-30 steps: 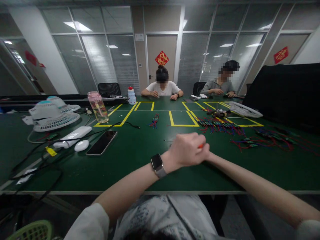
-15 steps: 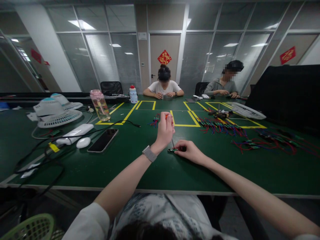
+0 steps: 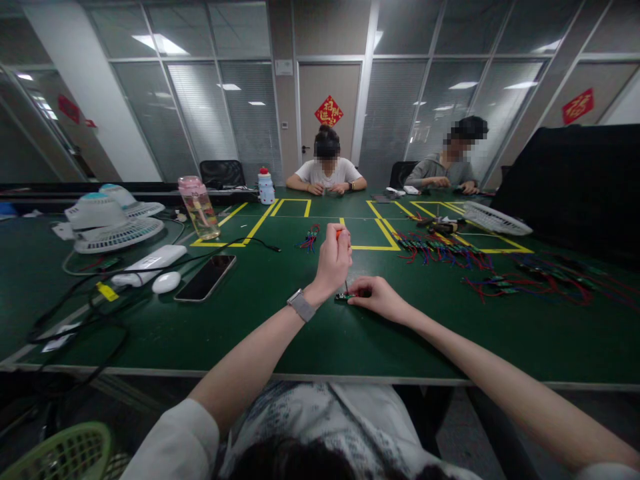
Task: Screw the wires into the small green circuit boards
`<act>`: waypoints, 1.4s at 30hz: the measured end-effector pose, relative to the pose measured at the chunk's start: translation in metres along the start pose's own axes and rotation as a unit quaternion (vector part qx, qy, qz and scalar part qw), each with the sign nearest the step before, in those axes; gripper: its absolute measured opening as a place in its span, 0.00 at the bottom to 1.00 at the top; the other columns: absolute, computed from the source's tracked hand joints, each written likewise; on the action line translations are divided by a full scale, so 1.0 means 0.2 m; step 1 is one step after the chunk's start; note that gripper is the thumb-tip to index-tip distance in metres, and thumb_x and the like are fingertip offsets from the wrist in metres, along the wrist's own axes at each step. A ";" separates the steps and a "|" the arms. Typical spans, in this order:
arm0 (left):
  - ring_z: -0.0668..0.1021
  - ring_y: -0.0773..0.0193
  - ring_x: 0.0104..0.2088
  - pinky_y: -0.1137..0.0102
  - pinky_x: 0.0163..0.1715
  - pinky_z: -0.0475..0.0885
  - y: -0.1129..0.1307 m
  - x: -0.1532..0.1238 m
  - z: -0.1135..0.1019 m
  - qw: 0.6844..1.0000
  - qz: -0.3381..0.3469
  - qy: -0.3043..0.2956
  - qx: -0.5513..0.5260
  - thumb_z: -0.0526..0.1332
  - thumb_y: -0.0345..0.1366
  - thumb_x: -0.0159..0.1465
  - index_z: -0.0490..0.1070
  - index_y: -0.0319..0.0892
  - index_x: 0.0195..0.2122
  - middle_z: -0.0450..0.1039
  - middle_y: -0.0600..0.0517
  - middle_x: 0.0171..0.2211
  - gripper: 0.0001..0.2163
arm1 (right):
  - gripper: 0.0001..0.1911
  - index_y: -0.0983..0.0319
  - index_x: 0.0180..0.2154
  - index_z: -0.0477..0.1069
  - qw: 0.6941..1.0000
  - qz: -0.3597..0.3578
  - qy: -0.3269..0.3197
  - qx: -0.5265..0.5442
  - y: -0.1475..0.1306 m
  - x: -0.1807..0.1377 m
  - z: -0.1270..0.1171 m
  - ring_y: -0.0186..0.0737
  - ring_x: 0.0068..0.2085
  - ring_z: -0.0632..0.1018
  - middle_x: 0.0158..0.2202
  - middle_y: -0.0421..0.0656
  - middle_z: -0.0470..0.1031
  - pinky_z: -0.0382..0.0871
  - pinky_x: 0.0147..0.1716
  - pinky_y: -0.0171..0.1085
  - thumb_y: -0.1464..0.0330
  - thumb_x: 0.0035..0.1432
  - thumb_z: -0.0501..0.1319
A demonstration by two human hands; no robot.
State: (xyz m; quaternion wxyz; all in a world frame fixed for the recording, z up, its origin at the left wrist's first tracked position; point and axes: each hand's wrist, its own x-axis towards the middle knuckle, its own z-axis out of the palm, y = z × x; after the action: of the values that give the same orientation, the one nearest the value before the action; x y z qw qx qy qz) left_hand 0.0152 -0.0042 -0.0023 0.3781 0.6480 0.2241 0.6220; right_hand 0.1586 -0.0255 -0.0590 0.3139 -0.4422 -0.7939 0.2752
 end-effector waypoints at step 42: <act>0.79 0.62 0.44 0.70 0.43 0.75 0.11 0.02 -0.03 0.991 0.062 -0.087 0.075 0.54 0.35 0.67 0.75 0.41 0.45 0.75 0.46 0.47 0.12 | 0.12 0.64 0.32 0.77 1.000 -0.001 0.001 -0.008 0.03 0.00 -0.01 0.33 0.27 0.70 0.27 0.40 0.71 0.63 0.28 0.34 0.62 0.50 0.66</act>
State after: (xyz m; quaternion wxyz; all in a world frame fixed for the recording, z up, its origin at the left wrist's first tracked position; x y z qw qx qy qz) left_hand 0.0050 -0.0131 0.0171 0.3072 0.7390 0.1958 0.5668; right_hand 0.1632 -0.0227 -0.0635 0.3115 -0.4442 -0.7961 0.2683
